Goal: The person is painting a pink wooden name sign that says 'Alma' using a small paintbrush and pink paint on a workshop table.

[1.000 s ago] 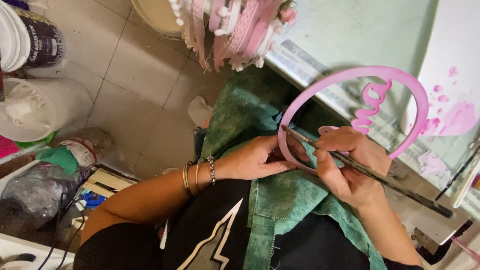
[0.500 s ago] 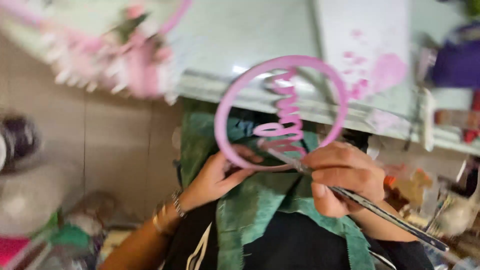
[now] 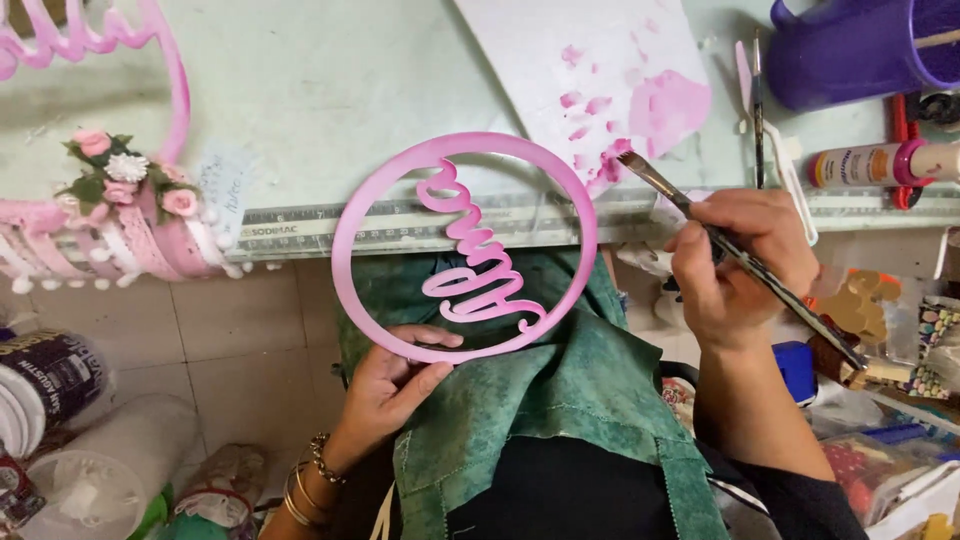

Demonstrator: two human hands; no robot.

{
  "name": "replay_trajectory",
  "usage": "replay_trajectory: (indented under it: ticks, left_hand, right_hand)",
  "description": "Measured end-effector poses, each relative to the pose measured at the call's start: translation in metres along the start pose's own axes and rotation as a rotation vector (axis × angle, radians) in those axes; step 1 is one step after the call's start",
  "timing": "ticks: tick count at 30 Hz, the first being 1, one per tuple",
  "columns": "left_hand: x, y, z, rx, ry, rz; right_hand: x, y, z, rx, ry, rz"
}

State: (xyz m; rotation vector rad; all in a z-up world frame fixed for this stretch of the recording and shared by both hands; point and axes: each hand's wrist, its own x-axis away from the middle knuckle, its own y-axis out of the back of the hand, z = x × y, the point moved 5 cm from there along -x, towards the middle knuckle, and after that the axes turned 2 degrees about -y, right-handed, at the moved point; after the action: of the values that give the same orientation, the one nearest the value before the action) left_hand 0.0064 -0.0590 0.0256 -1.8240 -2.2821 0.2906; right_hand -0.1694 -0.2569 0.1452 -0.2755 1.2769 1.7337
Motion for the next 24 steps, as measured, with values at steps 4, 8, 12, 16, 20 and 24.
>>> replay_trajectory:
  ticks: [4, 8, 12, 16, 20, 24]
  left_hand:
    - [0.000, -0.001, -0.001, 0.018, -0.017, -0.007]
    - [-0.001, 0.000, -0.001, 0.015, -0.011, -0.002]
    - [-0.001, 0.000, 0.000, 0.039, -0.008, -0.007]
    - [-0.001, 0.000, -0.004, 0.026, -0.003, 0.008]
    - [0.000, 0.001, -0.003, 0.034, 0.008, 0.007]
    - [0.000, 0.006, -0.008, -0.104, 0.016, -0.032]
  right_hand:
    - [-0.003, -0.006, -0.001, 0.005, -0.028, 0.039]
    - [-0.006, -0.006, 0.002, 0.018, 0.005, 0.072]
    - [-0.003, -0.006, 0.000, 0.008, 0.001, 0.067]
    - [-0.003, -0.007, 0.001, 0.007, -0.022, 0.072]
    - [-0.005, -0.008, 0.004, 0.006, 0.019, 0.086]
    - [0.042, 0.003, -0.046, -0.067, 0.069, 0.088]
